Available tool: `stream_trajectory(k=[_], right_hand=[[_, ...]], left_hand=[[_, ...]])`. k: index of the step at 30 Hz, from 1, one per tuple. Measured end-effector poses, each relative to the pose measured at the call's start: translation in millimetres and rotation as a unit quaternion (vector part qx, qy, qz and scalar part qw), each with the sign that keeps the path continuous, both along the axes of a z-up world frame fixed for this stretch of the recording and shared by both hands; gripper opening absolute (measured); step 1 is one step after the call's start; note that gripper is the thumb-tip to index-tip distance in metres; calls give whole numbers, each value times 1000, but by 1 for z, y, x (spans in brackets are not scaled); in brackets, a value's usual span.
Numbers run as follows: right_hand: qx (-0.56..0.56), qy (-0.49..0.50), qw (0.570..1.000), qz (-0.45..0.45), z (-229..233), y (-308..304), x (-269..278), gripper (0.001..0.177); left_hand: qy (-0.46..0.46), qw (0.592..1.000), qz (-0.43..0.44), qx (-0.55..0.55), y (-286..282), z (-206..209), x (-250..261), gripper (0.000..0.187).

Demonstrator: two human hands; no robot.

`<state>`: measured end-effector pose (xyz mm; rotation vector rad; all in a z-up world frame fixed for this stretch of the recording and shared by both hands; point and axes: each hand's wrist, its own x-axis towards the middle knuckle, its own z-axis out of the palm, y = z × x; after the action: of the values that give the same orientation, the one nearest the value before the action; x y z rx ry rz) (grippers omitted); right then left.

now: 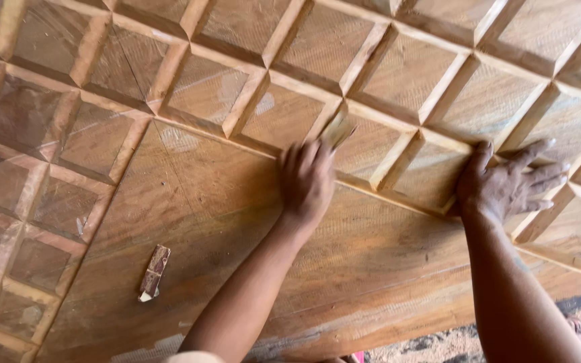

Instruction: The person uses a sanding block to smooth the surface of a large wooden panel featuring a raised geometric grid pattern. They systematically rub the sanding block over the raised squares and edges of the wood, moving across the surface to refine the texture.

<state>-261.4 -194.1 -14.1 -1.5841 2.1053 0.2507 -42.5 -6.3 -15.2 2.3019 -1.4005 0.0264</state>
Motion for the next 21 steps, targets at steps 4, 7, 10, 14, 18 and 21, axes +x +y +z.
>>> stream_trajectory(k=[4, 7, 10, 14, 18, 21], right_hand=[[4, 19, 1000, -7, -6, -2, -2, 100], [1, 16, 1000, -4, -5, 2, -5, 101], [-3, 15, 1000, 4, -6, -8, 4, 102], [12, 36, 999, 3, -3, -3, -2, 100], [-2, 5, 1000, -16, -1, -1, 3, 102], [5, 5, 1000, 0, 6, -1, 4, 101]], left_hand=[[-18, 1000, 3, 25, -26, -13, 1, 15], [9, 1000, -5, 20, -65, -17, 9, 12], [8, 1000, -4, -18, -22, 10, 6, 17], [17, 999, -32, 10, -33, -10, 15, 11], [-11, 1000, 5, -11, -74, -28, 12, 16], [21, 1000, -11, -8, -5, 5, 7, 19]])
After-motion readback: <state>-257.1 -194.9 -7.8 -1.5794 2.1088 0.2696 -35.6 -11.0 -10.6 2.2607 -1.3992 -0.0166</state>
